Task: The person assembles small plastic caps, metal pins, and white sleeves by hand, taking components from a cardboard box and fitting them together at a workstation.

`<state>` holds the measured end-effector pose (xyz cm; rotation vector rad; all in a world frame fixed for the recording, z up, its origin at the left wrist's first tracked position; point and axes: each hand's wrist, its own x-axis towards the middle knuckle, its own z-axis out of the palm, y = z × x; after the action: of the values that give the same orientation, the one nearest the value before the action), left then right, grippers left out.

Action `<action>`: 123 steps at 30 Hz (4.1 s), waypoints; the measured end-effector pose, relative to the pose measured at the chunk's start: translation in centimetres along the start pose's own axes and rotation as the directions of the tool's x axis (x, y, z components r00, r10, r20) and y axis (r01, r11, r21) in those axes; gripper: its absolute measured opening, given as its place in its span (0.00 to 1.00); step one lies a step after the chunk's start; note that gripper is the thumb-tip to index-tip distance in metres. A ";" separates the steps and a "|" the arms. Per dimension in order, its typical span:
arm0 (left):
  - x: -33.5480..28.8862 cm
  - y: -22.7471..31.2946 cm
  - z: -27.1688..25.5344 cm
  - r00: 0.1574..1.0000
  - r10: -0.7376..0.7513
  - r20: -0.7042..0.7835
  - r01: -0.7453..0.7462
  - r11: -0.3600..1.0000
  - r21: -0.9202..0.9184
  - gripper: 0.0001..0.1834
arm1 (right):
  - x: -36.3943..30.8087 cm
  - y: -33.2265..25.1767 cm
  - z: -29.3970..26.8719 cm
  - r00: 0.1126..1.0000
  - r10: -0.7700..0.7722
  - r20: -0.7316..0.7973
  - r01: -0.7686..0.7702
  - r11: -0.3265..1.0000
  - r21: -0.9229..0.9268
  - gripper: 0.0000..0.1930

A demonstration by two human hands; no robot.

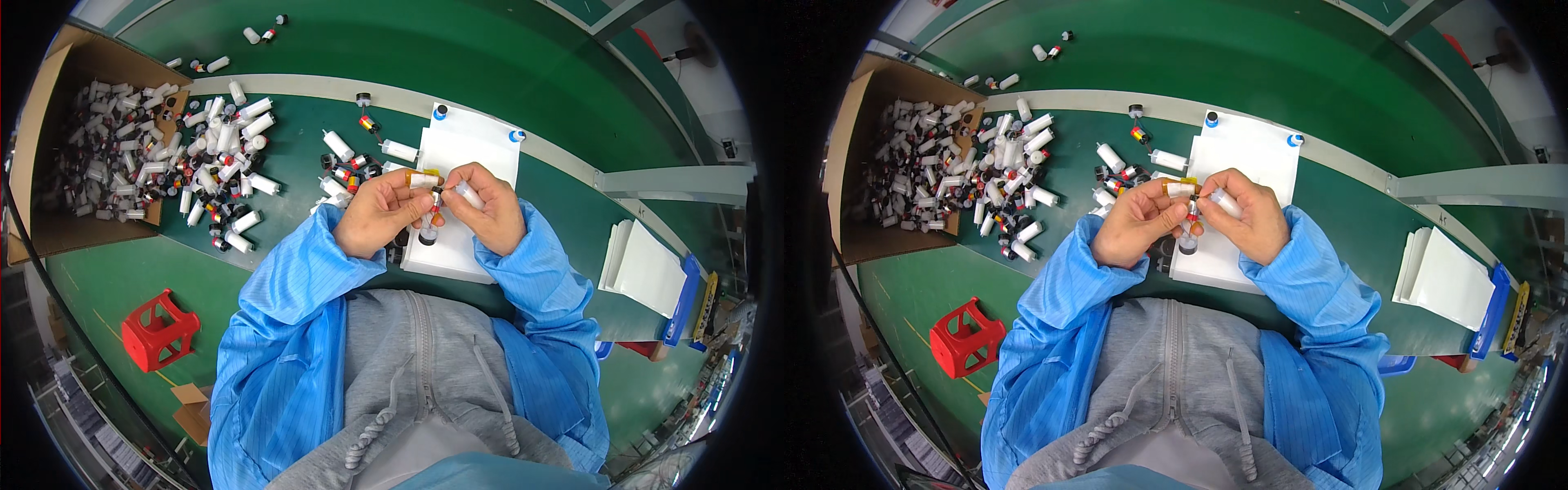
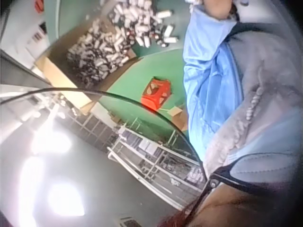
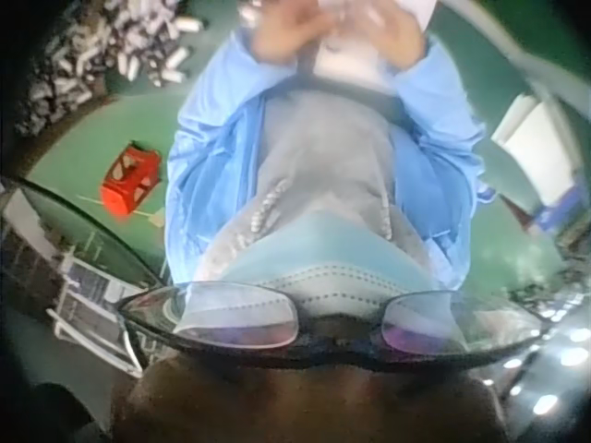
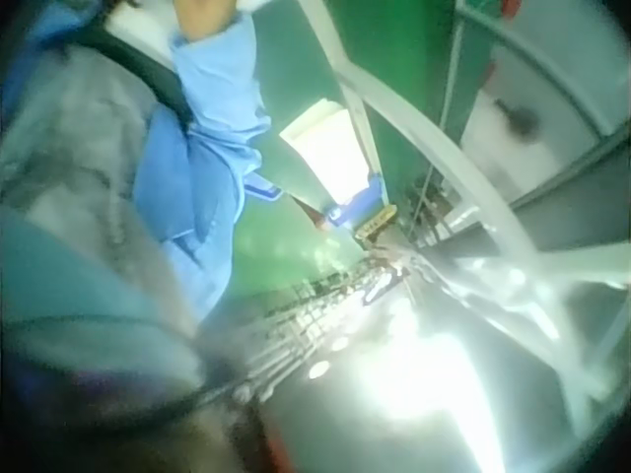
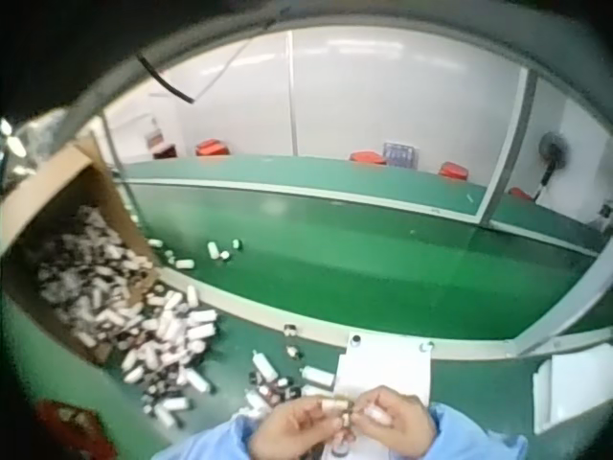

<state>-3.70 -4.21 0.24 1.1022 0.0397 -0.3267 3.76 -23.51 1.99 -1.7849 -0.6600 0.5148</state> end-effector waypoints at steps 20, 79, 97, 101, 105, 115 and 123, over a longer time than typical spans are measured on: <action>2.4 1.5 0.8 0.964 -0.222 0.145 0.265 0.813 -0.518 0.18 | -2.7 4.2 -5.0 0.905 -0.367 -0.217 0.054 0.604 -0.795 0.15; 4.5 -0.6 4.0 0.999 -0.038 -0.012 0.031 0.930 -0.367 0.18 | -2.4 1.4 -5.3 0.946 0.220 -0.240 -0.003 0.743 0.669 0.09; 1.1 1.7 2.7 0.885 0.448 -0.128 -0.396 0.867 0.303 0.16 | 1.0 -0.4 0.9 0.984 0.170 -0.051 -0.103 0.782 0.615 0.06; 1.2 1.0 1.5 0.880 0.466 -0.091 -0.431 0.865 0.257 0.13 | 1.2 -0.7 0.7 0.989 0.112 -0.095 -0.055 0.883 0.467 0.04; 1.2 3.3 1.9 0.928 0.371 -0.043 -0.353 0.910 0.220 0.12 | 3.2 0.3 -1.5 0.995 0.102 0.013 -0.097 0.889 0.447 0.07; 9.9 9.6 -7.4 0.660 0.720 -0.216 0.092 0.207 0.974 0.23 | 6.1 -0.3 -2.9 0.996 -0.030 -0.086 0.054 0.955 0.292 0.19; 6.2 5.6 -7.6 0.892 0.345 0.293 -0.141 -0.404 0.904 0.08 | 5.7 1.0 -3.5 0.992 -0.098 -0.078 0.117 0.947 0.300 0.29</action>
<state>4.80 3.32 0.45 2.9347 -0.5372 0.3668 10.42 -22.47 1.99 -1.4611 -0.5962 0.4575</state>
